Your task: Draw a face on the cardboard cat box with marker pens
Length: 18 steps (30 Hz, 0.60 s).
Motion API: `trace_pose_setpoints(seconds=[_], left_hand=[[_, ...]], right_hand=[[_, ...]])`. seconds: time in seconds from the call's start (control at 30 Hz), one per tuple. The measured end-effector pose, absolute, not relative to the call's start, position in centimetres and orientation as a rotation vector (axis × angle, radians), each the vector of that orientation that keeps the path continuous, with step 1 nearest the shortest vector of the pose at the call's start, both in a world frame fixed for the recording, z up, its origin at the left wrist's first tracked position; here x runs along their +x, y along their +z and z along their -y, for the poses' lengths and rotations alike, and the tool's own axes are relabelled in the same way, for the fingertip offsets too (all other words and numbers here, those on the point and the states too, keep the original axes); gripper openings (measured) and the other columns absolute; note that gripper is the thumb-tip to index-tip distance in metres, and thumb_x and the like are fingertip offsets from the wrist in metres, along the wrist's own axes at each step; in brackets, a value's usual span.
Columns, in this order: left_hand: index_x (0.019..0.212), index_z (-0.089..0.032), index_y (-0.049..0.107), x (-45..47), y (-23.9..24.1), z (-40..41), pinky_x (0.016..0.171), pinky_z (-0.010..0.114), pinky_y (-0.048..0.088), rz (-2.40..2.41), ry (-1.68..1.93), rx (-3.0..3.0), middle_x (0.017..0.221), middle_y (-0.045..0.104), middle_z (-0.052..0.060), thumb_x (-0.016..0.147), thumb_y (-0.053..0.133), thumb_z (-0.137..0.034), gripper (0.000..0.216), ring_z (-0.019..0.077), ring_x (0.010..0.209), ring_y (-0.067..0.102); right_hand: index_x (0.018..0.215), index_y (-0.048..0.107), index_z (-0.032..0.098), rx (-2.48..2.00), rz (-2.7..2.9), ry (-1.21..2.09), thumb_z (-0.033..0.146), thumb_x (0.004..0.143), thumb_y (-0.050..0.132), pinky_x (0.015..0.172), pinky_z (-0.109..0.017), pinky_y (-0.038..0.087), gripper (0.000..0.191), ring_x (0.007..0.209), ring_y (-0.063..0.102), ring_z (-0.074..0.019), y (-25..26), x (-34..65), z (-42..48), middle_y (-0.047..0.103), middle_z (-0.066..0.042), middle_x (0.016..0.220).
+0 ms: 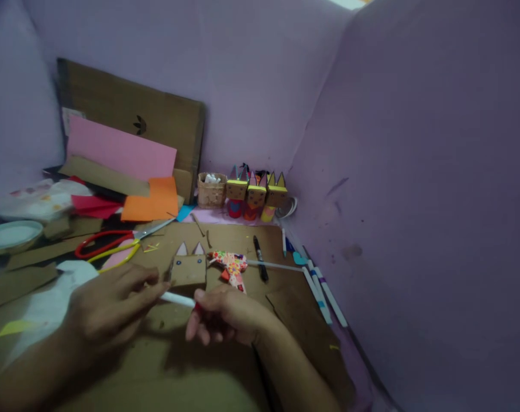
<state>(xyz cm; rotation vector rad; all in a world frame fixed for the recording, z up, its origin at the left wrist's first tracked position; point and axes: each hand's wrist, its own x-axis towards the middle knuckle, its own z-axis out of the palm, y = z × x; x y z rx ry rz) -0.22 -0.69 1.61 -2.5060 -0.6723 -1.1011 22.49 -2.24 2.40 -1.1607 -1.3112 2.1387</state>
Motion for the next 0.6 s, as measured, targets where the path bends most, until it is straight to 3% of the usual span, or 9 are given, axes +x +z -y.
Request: trace_pose_setpoints(seconds=[0.13, 0.23, 0.33, 0.43, 0.6], left_hand=[[0.102, -0.012, 0.06, -1.5, 3.3, 0.8, 0.073, 0.037, 0.046, 0.424, -0.799, -2.603, 0.086, 0.068, 0.009, 0.088, 0.041, -0.006, 0.025, 0.0222, 0.079, 0.059], [0.106, -0.009, 0.06, -2.4, 4.4, 1.1, 0.086, 0.042, 0.045, 0.254, -0.63, -2.699, 0.081, 0.069, 0.008, 0.09, 0.041, -0.006, 0.025, 0.0214, 0.077, 0.059], [0.099, -0.011, 0.062, -2.7, 5.1, 1.3, 0.091, 0.044, 0.043, 0.273, -0.514, -2.699, 0.075, 0.067, 0.005, 0.091, 0.045, -0.013, 0.019, 0.0199, 0.071, 0.059], [0.089, -0.014, 0.063, -2.4, 5.4, 1.7, 0.085, 0.041, 0.046, 0.358, -0.595, -2.719, 0.065, 0.062, 0.002, 0.091, 0.042, -0.014, 0.021, 0.0172, 0.062, 0.055], [0.079, -0.018, 0.064, -1.8, 5.3, 3.0, 0.065, 0.031, 0.047, 0.712, -0.829, -2.967, 0.054, 0.054, -0.002, 0.087, 0.045, -0.015, 0.021, 0.0133, 0.049, 0.049]], right_hand=[[0.066, 0.064, 0.01, -1.014, 1.073, 2.45, 0.051, 0.073, 0.065, 0.026, -0.016, 0.008, 0.041, 0.028, 0.026, -0.0019, 1.7, 22.4, 2.8, 0.049, 0.005, 0.043], [0.067, 0.062, 0.011, -0.994, 1.031, 2.447, 0.045, 0.066, 0.074, 0.027, -0.016, 0.007, 0.036, 0.028, 0.02, -0.001, 1.4, 21.9, 3.3, 0.047, 0.008, 0.041], [0.066, 0.061, 0.013, -1.004, 1.13, 2.347, 0.052, 0.066, 0.071, 0.027, -0.018, 0.008, 0.04, 0.028, 0.019, -0.0021, 1.5, 21.3, 3.9, 0.044, 0.009, 0.039], [0.063, 0.057, 0.016, -1.075, 1.441, 1.946, 0.055, 0.075, 0.06, 0.031, -0.019, 0.016, 0.042, 0.03, 0.026, -0.0046, 1.8, 20.6, 4.8, 0.042, 0.008, 0.039], [0.054, 0.037, 0.02, -1.097, 2.002, 1.063, 0.032, 0.09, 0.045, 0.043, -0.023, 0.017, 0.038, 0.043, 0.028, -0.007, 2.3, 20.6, 6.0, 0.031, 0.007, 0.048]])
